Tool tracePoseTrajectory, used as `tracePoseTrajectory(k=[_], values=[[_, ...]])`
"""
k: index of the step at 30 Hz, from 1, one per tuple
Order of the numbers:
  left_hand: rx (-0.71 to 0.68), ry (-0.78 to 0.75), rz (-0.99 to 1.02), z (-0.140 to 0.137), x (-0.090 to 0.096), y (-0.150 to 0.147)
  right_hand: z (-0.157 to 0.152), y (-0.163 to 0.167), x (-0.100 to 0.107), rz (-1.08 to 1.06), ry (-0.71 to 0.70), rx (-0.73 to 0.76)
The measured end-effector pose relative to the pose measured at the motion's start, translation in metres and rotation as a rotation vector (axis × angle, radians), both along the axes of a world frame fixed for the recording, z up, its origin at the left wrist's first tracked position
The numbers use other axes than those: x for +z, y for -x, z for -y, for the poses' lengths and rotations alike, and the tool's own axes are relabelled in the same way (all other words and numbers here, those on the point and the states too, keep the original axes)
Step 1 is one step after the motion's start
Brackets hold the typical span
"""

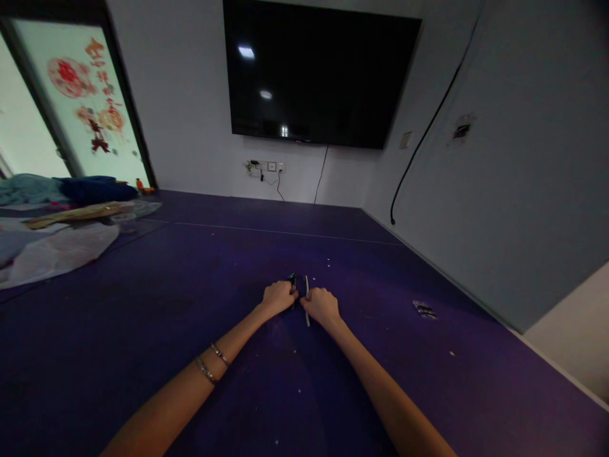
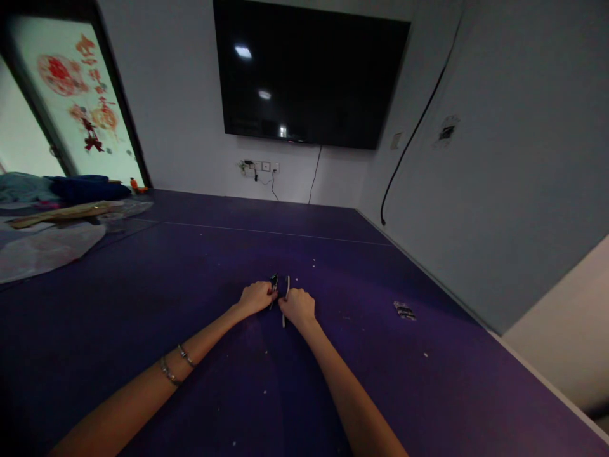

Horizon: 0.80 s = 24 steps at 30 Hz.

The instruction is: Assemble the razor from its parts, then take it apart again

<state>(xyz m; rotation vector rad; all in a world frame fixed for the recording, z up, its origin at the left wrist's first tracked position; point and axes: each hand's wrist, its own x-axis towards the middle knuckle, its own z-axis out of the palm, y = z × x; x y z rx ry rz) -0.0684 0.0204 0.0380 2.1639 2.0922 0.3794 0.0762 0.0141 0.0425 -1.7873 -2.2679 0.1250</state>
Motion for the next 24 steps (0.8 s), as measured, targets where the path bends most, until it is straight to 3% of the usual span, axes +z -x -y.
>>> tracePoseTrajectory(k=[6, 11, 16, 20, 24], values=[[-0.005, -0.037, 0.046, -0.004, -0.007, 0.004, -0.007, -0.004, -0.003, -0.015, -0.023, 0.018], [-0.036, -0.218, 0.374, -0.015, -0.017, 0.017, -0.021, -0.035, 0.012, -0.082, -0.043, 0.064], [-0.037, -0.297, 0.491, -0.024, -0.02, 0.032, -0.044, -0.125, 0.024, -0.115, -0.13, 0.257], [-0.016, -0.313, 0.582, -0.025, -0.019, 0.036, -0.061, -0.224, 0.018, -0.001, -0.139, 0.152], [-0.01, -0.308, 0.631, -0.025, -0.019, 0.036, -0.065, -0.304, 0.01, 0.142, -0.018, 0.007]])
